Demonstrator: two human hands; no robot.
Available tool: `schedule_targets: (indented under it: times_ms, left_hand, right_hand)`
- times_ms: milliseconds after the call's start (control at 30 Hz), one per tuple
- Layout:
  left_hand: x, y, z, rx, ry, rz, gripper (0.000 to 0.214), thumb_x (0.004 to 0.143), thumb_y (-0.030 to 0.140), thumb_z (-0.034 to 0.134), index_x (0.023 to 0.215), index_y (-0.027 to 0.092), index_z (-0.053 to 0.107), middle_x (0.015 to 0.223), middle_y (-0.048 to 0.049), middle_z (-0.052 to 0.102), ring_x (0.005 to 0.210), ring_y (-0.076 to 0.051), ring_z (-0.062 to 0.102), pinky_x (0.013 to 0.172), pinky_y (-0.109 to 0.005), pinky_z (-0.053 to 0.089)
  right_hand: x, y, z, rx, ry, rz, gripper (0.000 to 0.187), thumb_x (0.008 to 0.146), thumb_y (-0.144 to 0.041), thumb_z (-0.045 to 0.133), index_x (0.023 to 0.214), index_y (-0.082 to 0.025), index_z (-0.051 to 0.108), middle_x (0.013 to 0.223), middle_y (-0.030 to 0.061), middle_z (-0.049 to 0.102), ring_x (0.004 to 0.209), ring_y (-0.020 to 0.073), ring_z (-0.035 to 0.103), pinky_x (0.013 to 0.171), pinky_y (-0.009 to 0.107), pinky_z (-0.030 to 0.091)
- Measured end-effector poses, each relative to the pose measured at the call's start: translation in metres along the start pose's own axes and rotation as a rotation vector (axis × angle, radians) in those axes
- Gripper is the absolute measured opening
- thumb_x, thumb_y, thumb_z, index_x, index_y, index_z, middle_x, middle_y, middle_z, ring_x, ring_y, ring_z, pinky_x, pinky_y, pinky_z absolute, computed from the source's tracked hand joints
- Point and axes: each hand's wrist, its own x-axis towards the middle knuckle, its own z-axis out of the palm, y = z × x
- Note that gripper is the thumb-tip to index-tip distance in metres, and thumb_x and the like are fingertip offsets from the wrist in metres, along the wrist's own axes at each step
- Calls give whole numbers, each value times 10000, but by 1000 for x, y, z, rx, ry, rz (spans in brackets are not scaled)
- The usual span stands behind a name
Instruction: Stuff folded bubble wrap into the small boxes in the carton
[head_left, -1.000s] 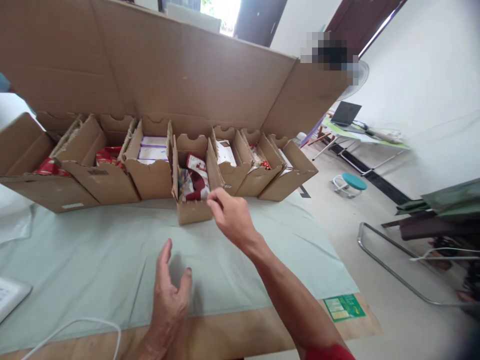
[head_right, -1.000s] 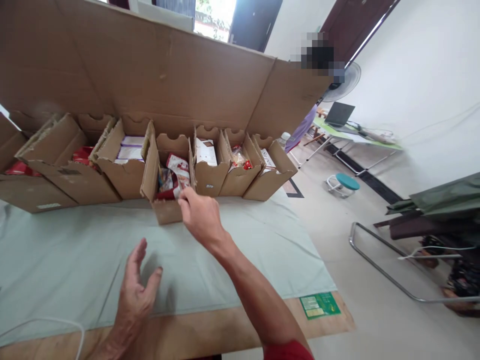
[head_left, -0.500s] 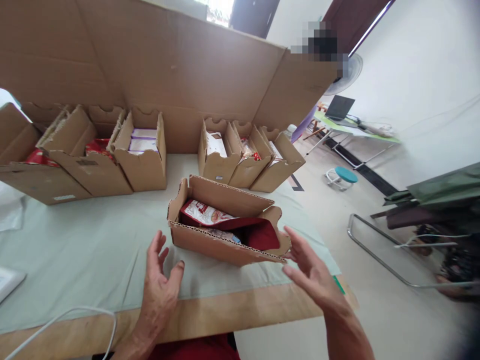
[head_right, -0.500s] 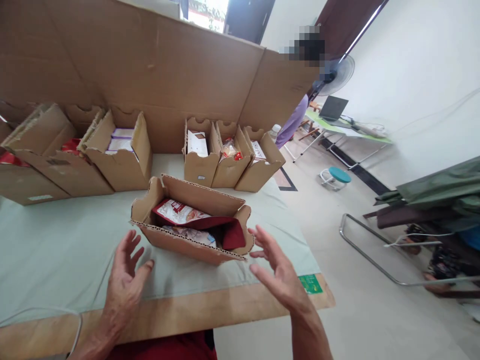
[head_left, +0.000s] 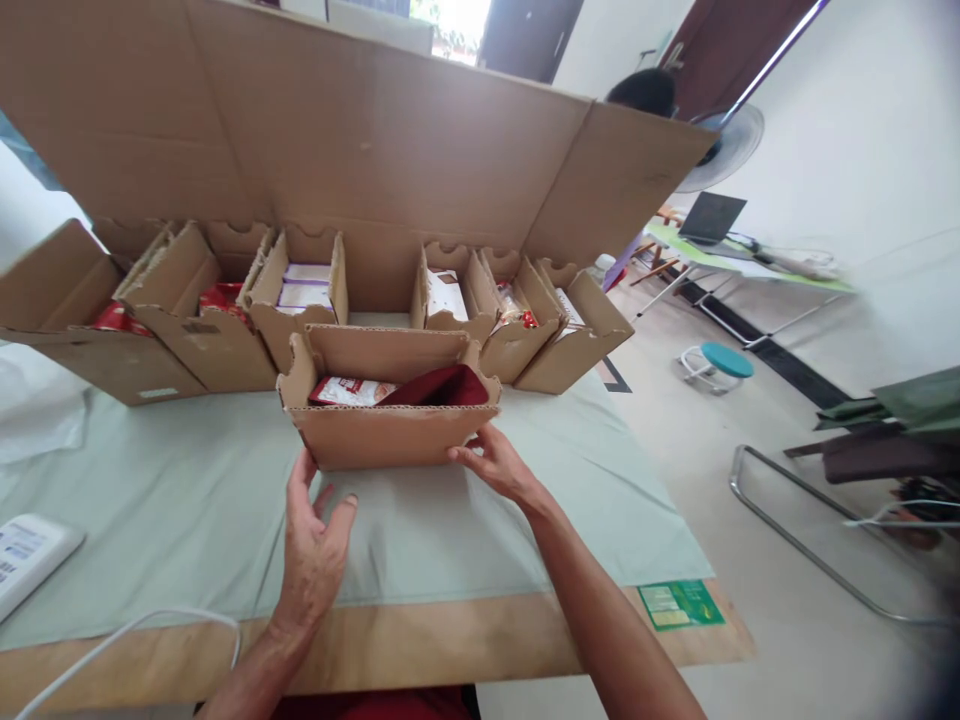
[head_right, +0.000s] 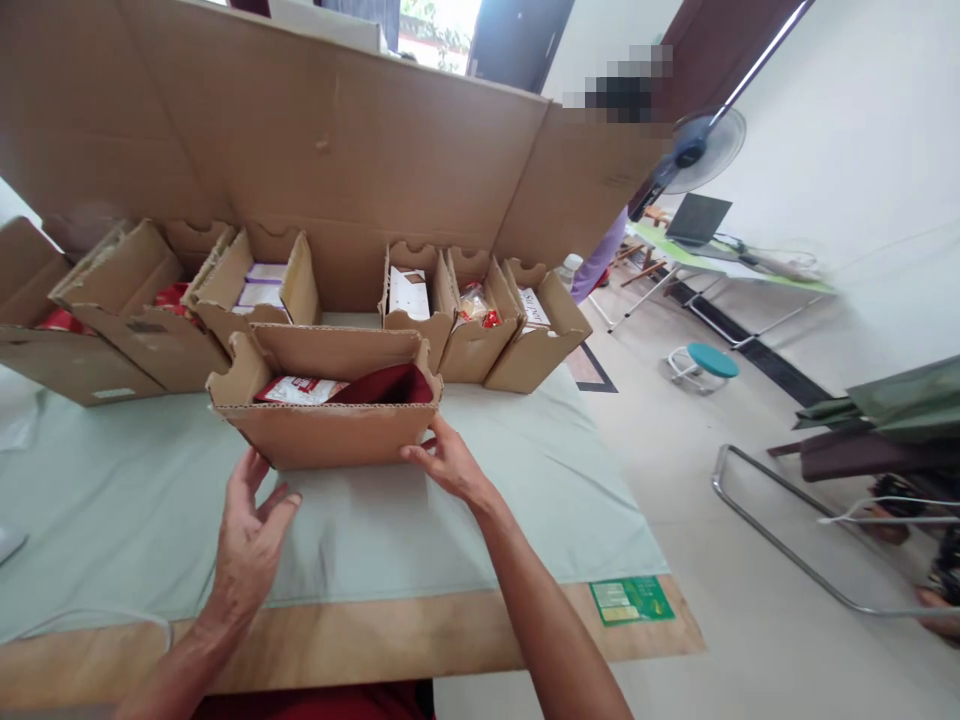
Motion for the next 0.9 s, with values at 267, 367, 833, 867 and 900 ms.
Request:
schedule_targets:
  times_ms: [267,367,833,867,900]
  left_hand:
    - [45,2,5,20,-36,-22,853,837,279,645,1608,262,281,1671,-114,336,1553,-309,308,1232,-506,352]
    - [46,-1,-3,50,-80,-26,848,851,284,625,1616,247,262,1673,-120,330,1547,-305,323,1245,-504,330]
    - [-17,-40,-45,597,-482,306,580,794,163,604,1374,158,619,1478,-186,548,1426,-401,433,1207,-663,327]
    - [-18,-42,-44,592,-482,314,586,785,153,604,1371,152,620,1462,-188,558,1417,-404,440,1208,-665,324]
    - [-18,-43,-44,580,-476,317,597,778,144,604,1375,147,617,1457,-190,560,1416,-408,438,1210,-669,320]
  right_hand:
    - [24,4,17,-12,128,55,535,863,-485,664,1297,-174,622,1232,158,707,1076,284,687,839,402,583]
    - [3,6,19,-65,238,168,459,876,-471,629,1224,-173,665,1145,145,752,1042,278,709,840,398,577]
    - [105,-143,216,-232,-322,-444,183,976,-179,574,989,-208,754,1027,48,777,994,196,712,943,323,541]
    - [125,-157,242,-289,-390,-492,199,970,-151,568,1021,-206,753,1150,65,754,1089,215,691,996,353,527]
    - [144,-170,269,-340,-444,-509,218,956,-132,573,1058,-206,751,1323,86,686,1182,240,660,1034,390,517]
